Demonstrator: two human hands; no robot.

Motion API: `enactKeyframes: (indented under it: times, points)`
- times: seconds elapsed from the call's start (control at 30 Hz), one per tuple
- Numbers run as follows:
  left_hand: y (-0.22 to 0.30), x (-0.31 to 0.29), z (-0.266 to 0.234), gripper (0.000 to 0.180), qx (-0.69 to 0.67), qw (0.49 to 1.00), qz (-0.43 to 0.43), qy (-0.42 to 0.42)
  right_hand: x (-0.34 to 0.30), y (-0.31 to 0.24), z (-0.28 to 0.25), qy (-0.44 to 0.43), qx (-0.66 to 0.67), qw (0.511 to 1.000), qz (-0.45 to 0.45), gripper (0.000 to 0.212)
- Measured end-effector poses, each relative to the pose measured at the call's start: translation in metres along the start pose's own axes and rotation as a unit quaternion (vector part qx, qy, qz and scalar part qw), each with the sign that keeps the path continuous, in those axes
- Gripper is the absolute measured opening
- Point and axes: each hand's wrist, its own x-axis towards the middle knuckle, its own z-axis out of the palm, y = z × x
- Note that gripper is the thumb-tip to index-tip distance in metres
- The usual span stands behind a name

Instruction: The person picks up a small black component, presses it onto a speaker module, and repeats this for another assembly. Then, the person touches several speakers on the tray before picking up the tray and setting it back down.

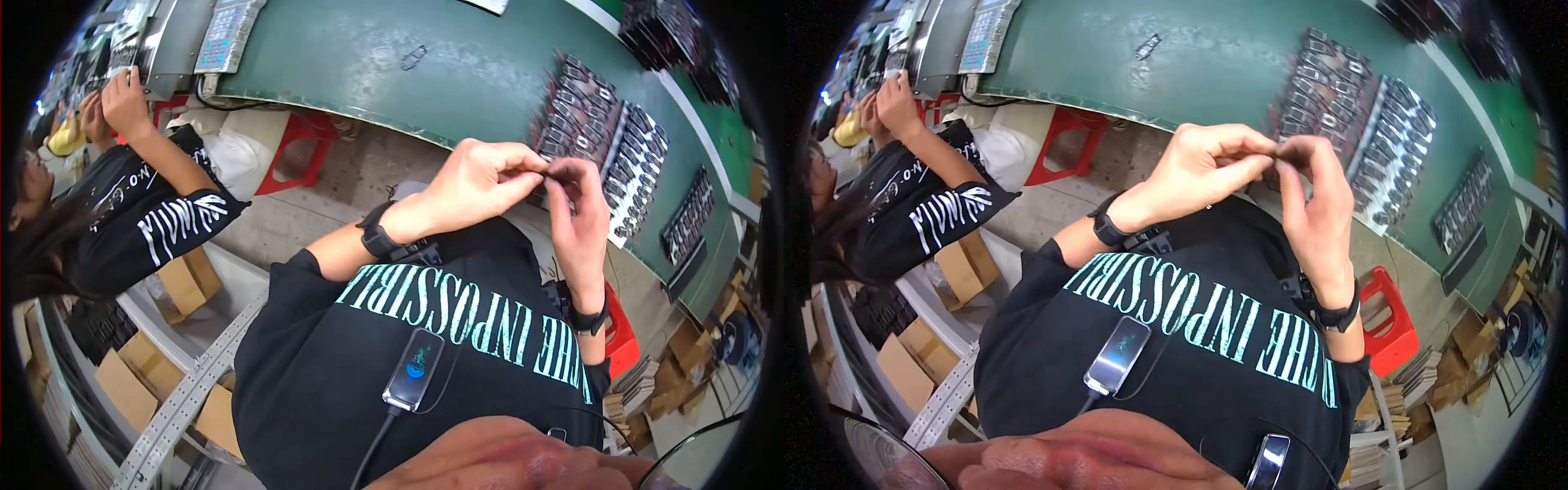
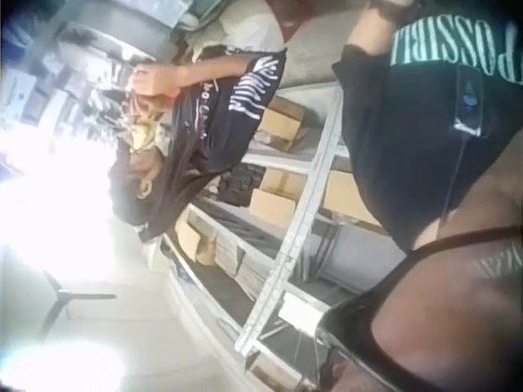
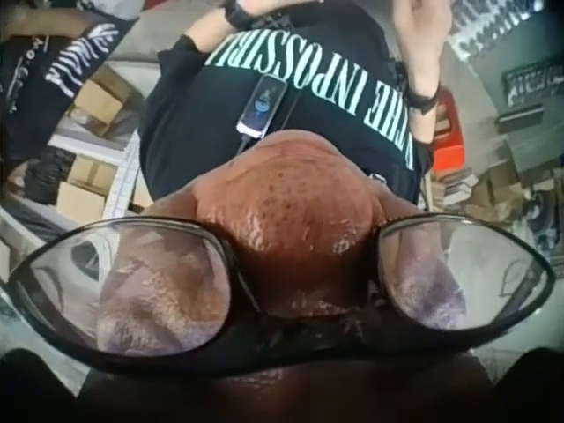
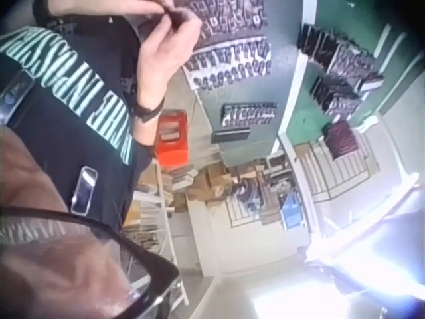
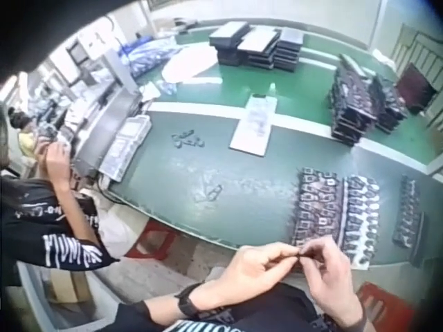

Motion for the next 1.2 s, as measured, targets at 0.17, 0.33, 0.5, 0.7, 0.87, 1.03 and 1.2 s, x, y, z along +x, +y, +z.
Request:
enactKeyframes:
  times: [0.17,0.33,0.5,0.7,0.87,1.03,1.2]
  points:
    - [-0.006,0.007,-0.021,0.014,0.007,1.0,0.022,0.008,0.019,-0.002,0.01,0.025,0.025,0.999,0.025,0.017]
    - [-0.027,0.027,-0.036,0.018,0.212,0.959,0.174,0.066,0.048,0.004,0.011,0.005,-0.101,0.994,-0.03,0.016]
    - [-0.048,0.058,-0.085,0.031,0.36,0.861,0.238,0.271,0.063,0.027,0.001,0.061,-0.101,0.991,-0.062,0.02]
    - [-0.076,0.087,-0.142,0.034,0.53,0.768,0.087,0.35,0.075,0.05,-0.016,0.125,-0.032,0.991,-0.039,0.022]
    - [-0.091,0.103,-0.15,0.031,0.526,0.773,0.093,0.343,0.089,0.062,-0.016,0.105,-0.018,0.994,-0.028,0.022]
    - [-0.106,0.11,-0.157,0.027,0.512,0.775,0.142,0.343,0.1,0.072,-0.018,0.102,-0.017,0.994,-0.043,0.02]
    - [-0.111,0.102,-0.162,0.028,0.48,0.776,0.213,0.349,0.1,0.072,-0.012,0.102,-0.004,0.994,-0.044,0.02]
